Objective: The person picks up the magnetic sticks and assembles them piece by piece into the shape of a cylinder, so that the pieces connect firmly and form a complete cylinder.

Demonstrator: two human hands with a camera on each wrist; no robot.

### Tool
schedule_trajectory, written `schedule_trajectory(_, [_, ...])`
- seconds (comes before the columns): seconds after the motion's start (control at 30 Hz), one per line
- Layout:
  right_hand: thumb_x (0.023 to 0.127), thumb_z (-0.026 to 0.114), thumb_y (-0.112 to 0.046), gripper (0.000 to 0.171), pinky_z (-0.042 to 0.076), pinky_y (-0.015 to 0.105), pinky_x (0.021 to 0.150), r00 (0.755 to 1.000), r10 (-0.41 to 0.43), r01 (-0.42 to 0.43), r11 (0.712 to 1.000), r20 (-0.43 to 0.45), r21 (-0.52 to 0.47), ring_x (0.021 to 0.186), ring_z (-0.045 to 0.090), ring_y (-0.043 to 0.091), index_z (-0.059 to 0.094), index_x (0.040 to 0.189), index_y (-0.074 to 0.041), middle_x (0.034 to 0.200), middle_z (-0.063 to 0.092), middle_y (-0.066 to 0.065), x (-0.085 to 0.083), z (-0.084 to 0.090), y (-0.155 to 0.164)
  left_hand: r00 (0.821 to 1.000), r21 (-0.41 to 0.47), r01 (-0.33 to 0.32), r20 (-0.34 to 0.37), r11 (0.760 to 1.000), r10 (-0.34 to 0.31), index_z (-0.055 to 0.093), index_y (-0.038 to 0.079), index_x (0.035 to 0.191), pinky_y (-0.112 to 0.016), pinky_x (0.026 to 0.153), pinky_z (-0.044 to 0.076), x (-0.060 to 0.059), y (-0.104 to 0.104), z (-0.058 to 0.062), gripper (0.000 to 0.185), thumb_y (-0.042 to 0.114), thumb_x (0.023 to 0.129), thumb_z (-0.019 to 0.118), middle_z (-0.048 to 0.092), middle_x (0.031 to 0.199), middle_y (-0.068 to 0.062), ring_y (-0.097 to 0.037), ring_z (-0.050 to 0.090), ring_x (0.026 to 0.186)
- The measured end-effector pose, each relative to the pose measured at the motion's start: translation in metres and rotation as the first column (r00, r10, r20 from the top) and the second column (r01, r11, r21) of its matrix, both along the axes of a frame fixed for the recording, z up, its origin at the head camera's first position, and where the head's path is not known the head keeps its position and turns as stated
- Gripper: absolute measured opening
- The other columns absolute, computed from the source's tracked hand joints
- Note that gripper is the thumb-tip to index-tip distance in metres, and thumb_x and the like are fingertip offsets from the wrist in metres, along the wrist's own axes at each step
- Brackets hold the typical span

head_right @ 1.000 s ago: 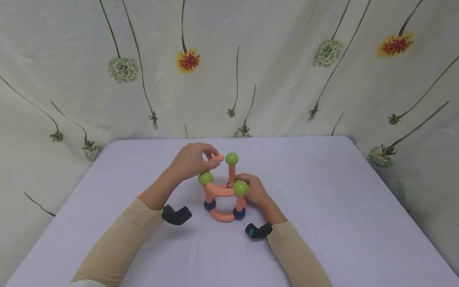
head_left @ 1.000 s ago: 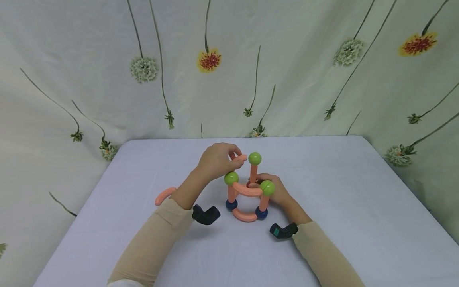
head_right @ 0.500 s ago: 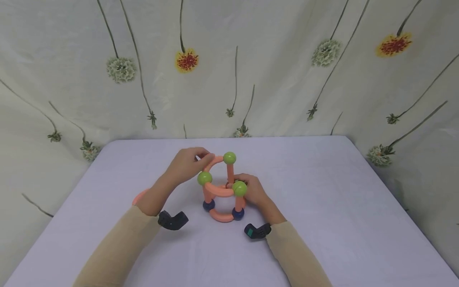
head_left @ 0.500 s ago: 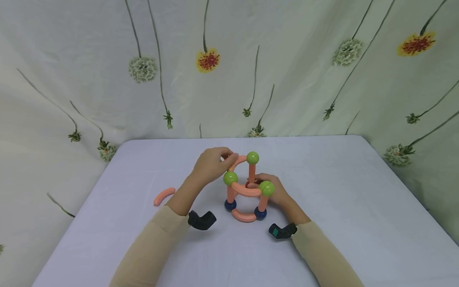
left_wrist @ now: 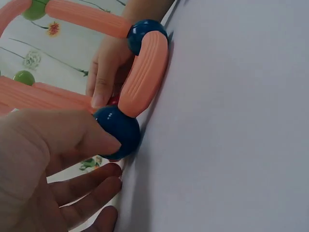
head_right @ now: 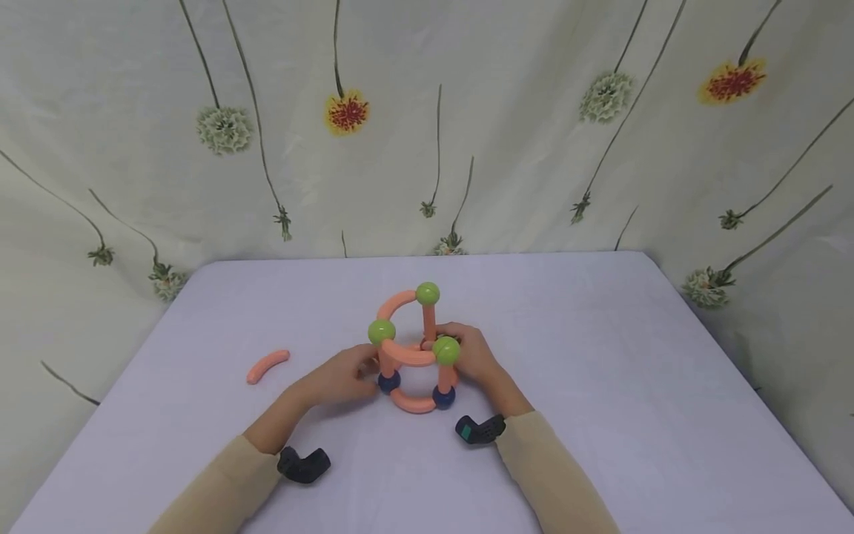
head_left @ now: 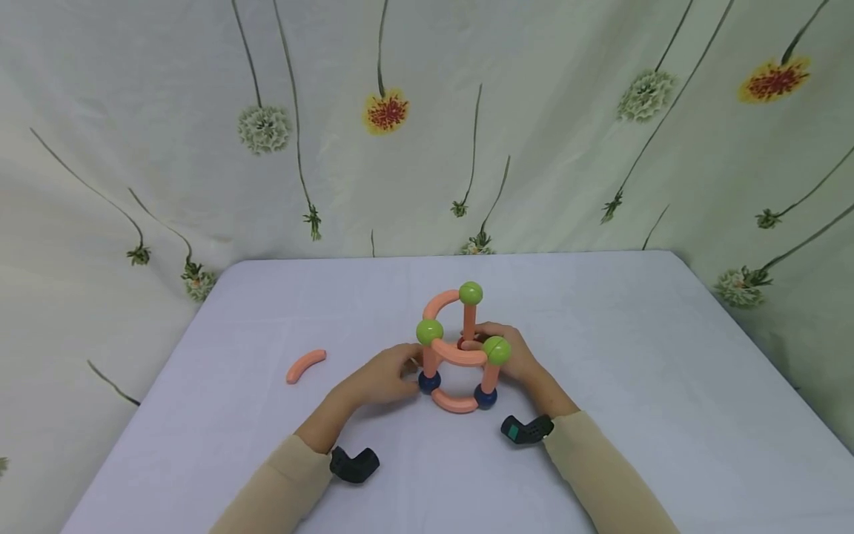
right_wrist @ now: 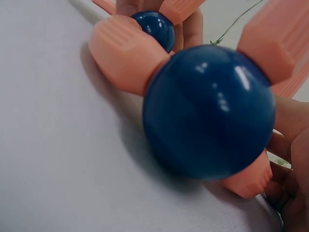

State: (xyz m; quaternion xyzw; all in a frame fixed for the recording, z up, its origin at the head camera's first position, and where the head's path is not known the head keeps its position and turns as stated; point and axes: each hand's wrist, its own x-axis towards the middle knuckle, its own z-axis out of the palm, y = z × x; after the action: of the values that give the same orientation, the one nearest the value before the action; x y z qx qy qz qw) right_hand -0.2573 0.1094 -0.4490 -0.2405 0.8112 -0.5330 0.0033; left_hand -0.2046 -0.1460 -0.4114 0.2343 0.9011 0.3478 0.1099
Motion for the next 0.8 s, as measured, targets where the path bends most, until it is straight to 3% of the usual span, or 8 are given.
schedule_trajectory(0.07, [0.089, 0.073, -0.015, 0.028, 0.049, 0.034, 0.081, 1.0, 0.001, -0.001, 1.0, 0.005, -0.003, 0.093, 0.062, 0.024, 0.071, 0.113, 0.0, 0.102, 0.07, 0.011, 0.0, 0.0, 0.0, 1.0, 0.003, 0.022, -0.015, 1.0, -0.021, 0.058, 0.007, 0.125, -0.042, 0.095, 0.044, 0.003, 0.002, -0.004, 0.048, 0.015, 0.08, 0.07, 0.059, 0.112, -0.002, -0.022, 0.056, 0.109])
schedule_trajectory(0.2, [0.089, 0.071, -0.012, 0.026, 0.05, 0.035, 0.082, 1.0, -0.006, 0.006, 1.0, 0.002, 0.004, 0.093, 0.062, 0.025, 0.07, 0.111, 0.002, 0.101, 0.07, 0.013, 0.001, 0.001, -0.001, 1.0, 0.038, -0.002, -0.02, 0.999, 0.003, 0.061, 0.01, 0.124, -0.043, 0.092, 0.045, 0.008, 0.005, -0.008, 0.047, 0.025, 0.081, 0.073, 0.056, 0.108, -0.001, -0.022, 0.055, 0.106])
schedule_trajectory(0.37, [0.087, 0.075, -0.019, 0.033, 0.049, 0.037, 0.084, 0.999, -0.001, 0.001, 1.0, 0.041, -0.005, 0.096, 0.061, 0.023, 0.068, 0.114, -0.002, 0.104, 0.069, 0.009, 0.004, 0.008, 0.001, 0.999, 0.078, 0.007, -0.042, 0.997, -0.003, 0.065, 0.01, 0.111, -0.032, 0.076, 0.048, 0.013, 0.006, -0.012, 0.03, 0.022, 0.085, 0.075, 0.056, 0.093, 0.003, -0.014, 0.057, 0.086])
schedule_trajectory(0.43, [0.087, 0.075, -0.021, 0.038, 0.049, 0.039, 0.085, 0.998, 0.001, -0.003, 0.999, 0.062, 0.034, 0.097, 0.061, 0.025, 0.066, 0.119, -0.002, 0.108, 0.068, 0.009, 0.003, 0.012, 0.004, 0.999, 0.075, 0.001, -0.049, 0.997, 0.003, 0.065, 0.011, 0.106, -0.029, 0.068, 0.047, 0.017, 0.007, -0.012, 0.026, 0.023, 0.085, 0.075, 0.056, 0.086, 0.004, -0.012, 0.054, 0.078])
schedule_trajectory(0.53, [0.087, 0.073, -0.022, 0.043, 0.05, 0.039, 0.084, 0.997, 0.008, -0.016, 0.996, 0.081, 0.093, 0.1, 0.061, 0.024, 0.063, 0.124, -0.003, 0.114, 0.066, 0.01, -0.001, 0.015, 0.01, 0.998, 0.058, -0.036, -0.048, 0.998, 0.039, 0.064, 0.013, 0.102, -0.028, 0.064, 0.046, 0.024, 0.009, -0.01, 0.024, 0.025, 0.085, 0.077, 0.056, 0.083, 0.006, -0.012, 0.053, 0.074])
schedule_trajectory(0.8, [0.09, 0.066, -0.012, 0.037, 0.048, 0.045, 0.087, 0.997, -0.004, -0.009, 0.986, 0.076, 0.168, 0.105, 0.06, 0.031, 0.061, 0.124, 0.003, 0.116, 0.066, 0.016, 0.002, 0.053, 0.028, 0.979, 0.053, -0.16, -0.12, 0.986, 0.165, 0.067, 0.009, 0.102, -0.026, 0.061, 0.044, 0.039, 0.021, -0.01, 0.03, 0.028, 0.082, 0.08, 0.056, 0.079, 0.005, -0.012, 0.05, 0.071])
